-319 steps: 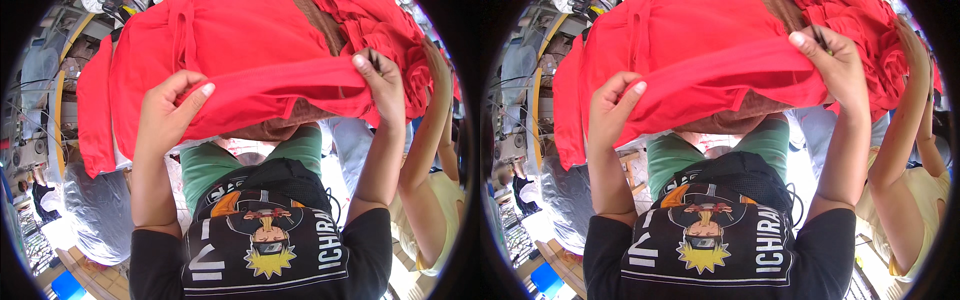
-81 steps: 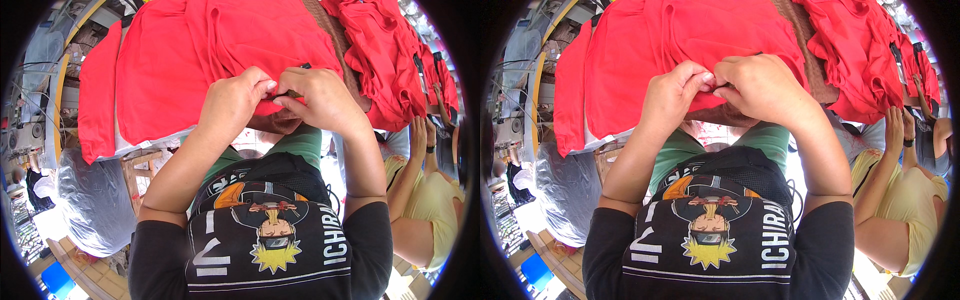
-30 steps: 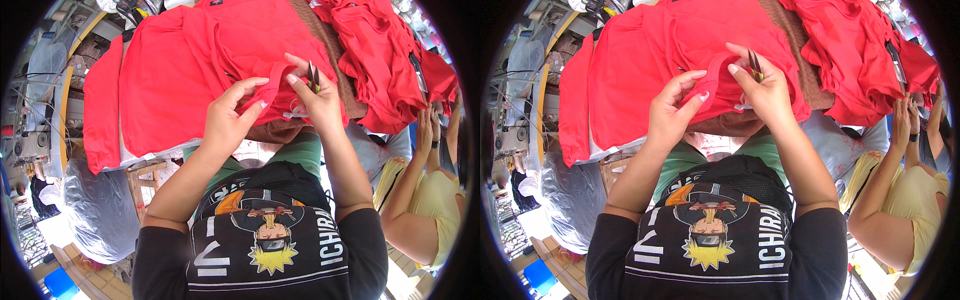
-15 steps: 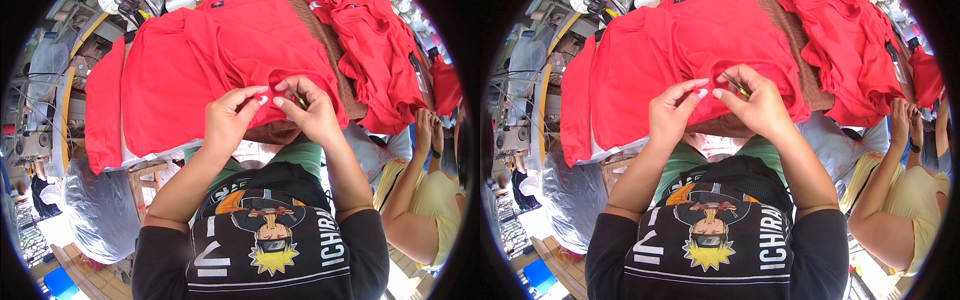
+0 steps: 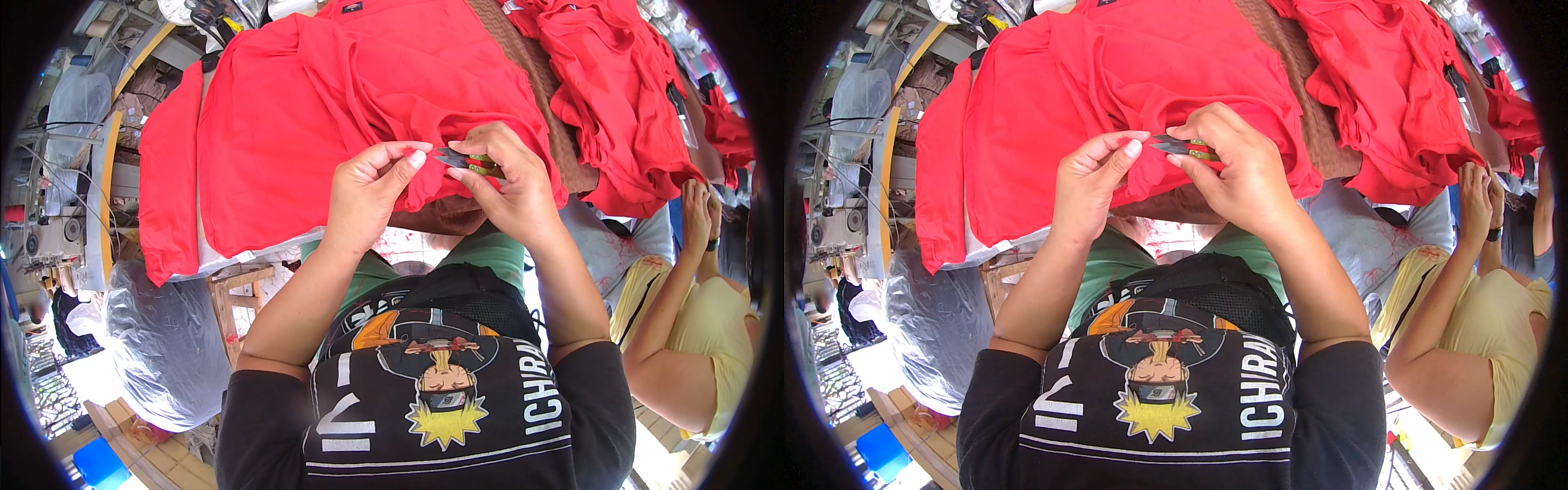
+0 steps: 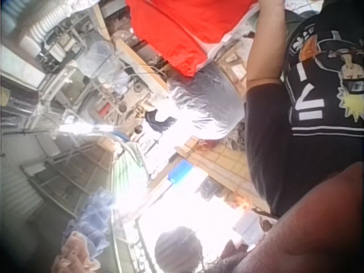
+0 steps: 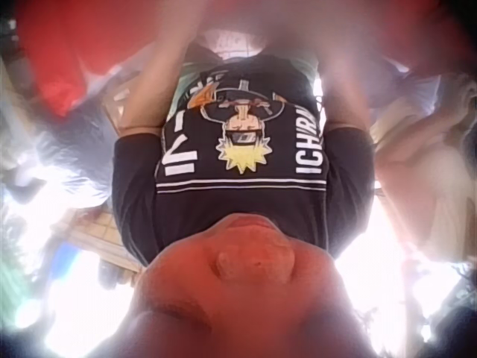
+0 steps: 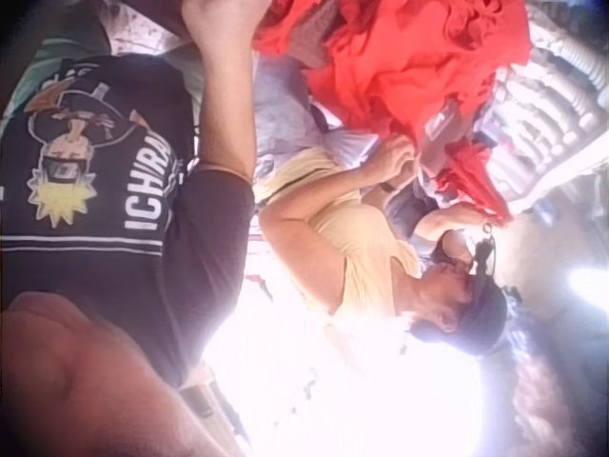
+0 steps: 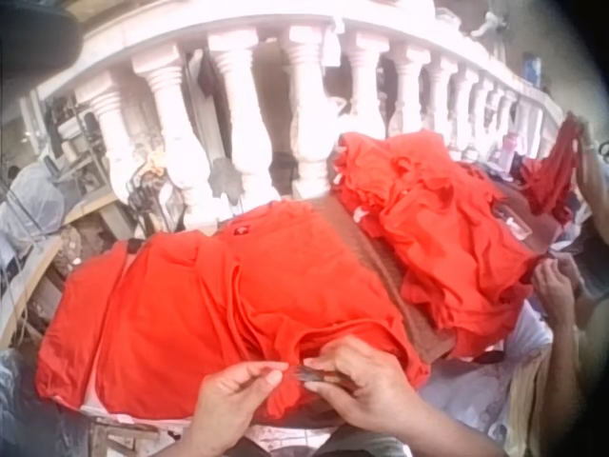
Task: The person trims loose threads from red shirts using a small pair of shears, handling the shirts one at a time and placing them back on a stack.
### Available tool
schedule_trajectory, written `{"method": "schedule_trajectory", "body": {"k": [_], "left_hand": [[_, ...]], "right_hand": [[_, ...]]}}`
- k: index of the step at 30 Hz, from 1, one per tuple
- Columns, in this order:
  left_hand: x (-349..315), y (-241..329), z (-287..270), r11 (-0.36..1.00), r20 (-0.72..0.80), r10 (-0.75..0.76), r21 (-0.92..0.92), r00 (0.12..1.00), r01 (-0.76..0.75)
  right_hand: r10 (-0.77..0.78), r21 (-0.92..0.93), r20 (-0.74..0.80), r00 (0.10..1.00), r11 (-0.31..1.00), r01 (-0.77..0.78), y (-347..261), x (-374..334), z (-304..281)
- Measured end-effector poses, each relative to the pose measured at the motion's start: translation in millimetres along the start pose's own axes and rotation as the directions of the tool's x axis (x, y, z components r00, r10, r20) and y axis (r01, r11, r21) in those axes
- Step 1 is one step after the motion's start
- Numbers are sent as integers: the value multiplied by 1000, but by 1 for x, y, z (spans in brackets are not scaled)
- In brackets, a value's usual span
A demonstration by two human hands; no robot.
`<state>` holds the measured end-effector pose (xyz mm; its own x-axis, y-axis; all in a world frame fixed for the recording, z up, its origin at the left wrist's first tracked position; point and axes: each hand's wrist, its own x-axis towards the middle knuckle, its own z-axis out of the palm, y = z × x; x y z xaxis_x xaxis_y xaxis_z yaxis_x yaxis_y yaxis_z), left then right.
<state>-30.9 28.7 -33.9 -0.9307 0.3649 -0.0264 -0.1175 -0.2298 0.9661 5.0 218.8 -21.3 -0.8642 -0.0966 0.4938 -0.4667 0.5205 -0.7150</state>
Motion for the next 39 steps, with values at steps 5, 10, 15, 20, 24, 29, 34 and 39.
{"method": "schedule_trajectory", "body": {"k": [5, 10, 15, 20, 24, 29, 34, 39], "left_hand": [[0, -1, -2, 1000, 17, -15, -2, 1000, 15], [0, -2, 0, 999, -4, 30, 41, 1000, -29], [-3, -3, -3, 997, 97, 40, 65, 995, -46], [-6, 2, 5, 995, 87, 93, 39, 992, -97], [-5, 4, 6, 929, 96, 177, 312, 979, -199], [-2, 11, -2, 865, 88, 112, 482, 990, -141], [-2, 10, -3, 872, 54, 175, 454, 983, -181], [-2, 21, -1, 863, 72, 242, 441, 968, -249]], "right_hand": [[9, -17, 23, 1000, 1000, -9, 3, 0, -2], [272, 264, -14, 962, 929, -259, 1, -4, 2], [393, 364, 80, 916, 844, -394, 6, -8, 14], [382, 300, 49, 923, 876, -378, 2, -7, 13], [330, 285, -23, 944, 907, -310, 5, -9, 16], [273, 174, -15, 962, 948, -267, 1, -7, 13], [194, 59, 55, 979, 979, -197, 2, -6, 10], [306, 113, 108, 946, 941, -318, 12, -8, 12]]}}
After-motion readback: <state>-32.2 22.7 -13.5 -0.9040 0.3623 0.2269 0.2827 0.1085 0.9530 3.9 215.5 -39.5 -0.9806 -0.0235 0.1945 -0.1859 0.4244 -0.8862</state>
